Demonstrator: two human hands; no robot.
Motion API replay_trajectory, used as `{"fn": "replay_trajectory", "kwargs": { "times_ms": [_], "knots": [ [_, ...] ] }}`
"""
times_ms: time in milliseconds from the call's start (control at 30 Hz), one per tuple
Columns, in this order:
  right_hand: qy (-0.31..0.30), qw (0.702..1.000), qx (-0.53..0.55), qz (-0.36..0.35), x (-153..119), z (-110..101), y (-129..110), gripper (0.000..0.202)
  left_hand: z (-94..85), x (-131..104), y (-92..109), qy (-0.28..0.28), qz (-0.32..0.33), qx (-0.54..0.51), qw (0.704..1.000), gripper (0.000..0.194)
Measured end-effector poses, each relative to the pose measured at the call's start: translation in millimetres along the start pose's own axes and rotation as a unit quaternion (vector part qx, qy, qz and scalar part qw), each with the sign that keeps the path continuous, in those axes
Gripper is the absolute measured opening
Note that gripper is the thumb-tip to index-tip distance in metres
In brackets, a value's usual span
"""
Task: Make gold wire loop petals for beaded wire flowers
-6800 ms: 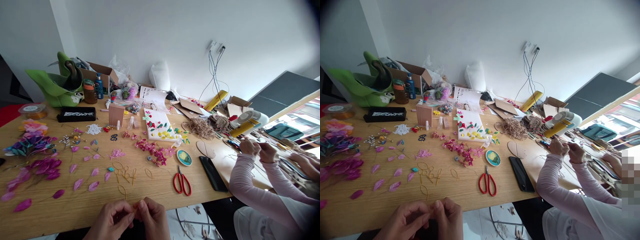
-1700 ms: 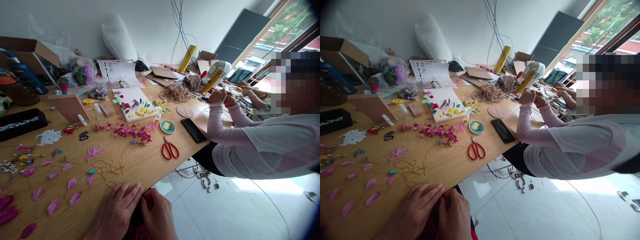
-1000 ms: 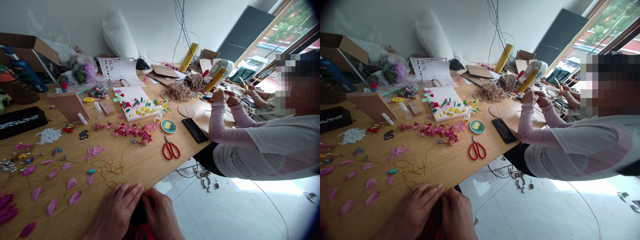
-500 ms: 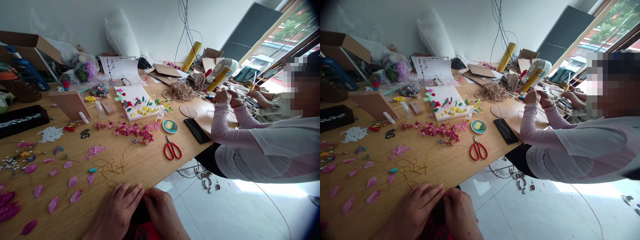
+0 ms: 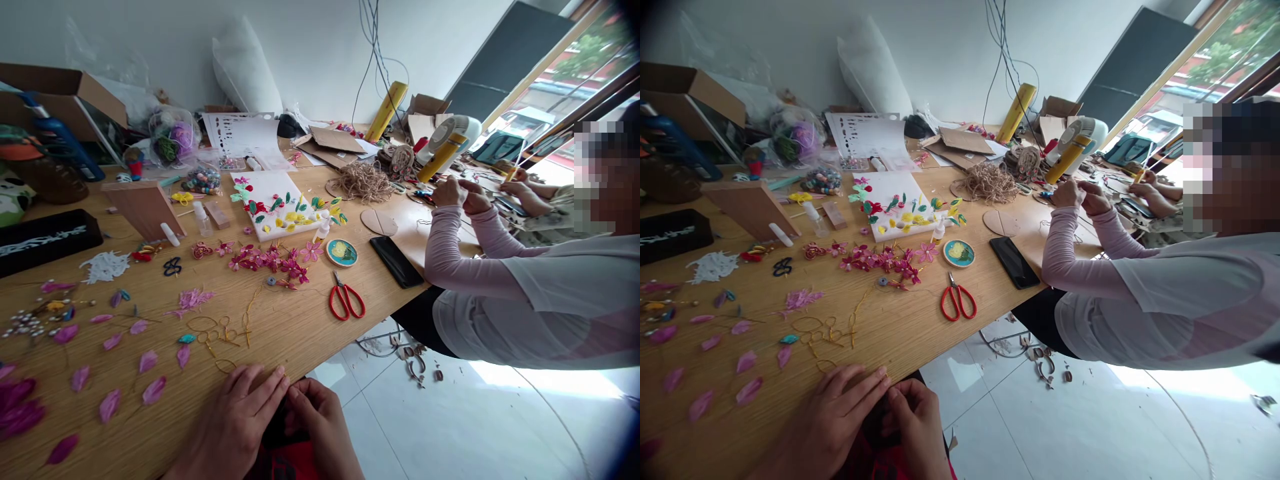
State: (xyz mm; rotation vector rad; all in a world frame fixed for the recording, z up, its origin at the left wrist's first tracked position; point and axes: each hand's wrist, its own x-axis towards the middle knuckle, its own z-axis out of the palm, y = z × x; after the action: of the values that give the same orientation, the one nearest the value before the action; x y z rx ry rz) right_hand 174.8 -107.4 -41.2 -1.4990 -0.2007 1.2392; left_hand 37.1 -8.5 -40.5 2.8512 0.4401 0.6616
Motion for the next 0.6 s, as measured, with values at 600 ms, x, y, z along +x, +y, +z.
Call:
{"fn": "replay_trajectory", "kwargs": {
  "times_ms": [600],
  "knots": [
    [0.032,0.999,-0.003,-0.012,-1.5,7.1,-6.4,0.063,1.8,2.4,1.0,0.012,0.0,-0.012,1.0,0.051]
  ]
}}
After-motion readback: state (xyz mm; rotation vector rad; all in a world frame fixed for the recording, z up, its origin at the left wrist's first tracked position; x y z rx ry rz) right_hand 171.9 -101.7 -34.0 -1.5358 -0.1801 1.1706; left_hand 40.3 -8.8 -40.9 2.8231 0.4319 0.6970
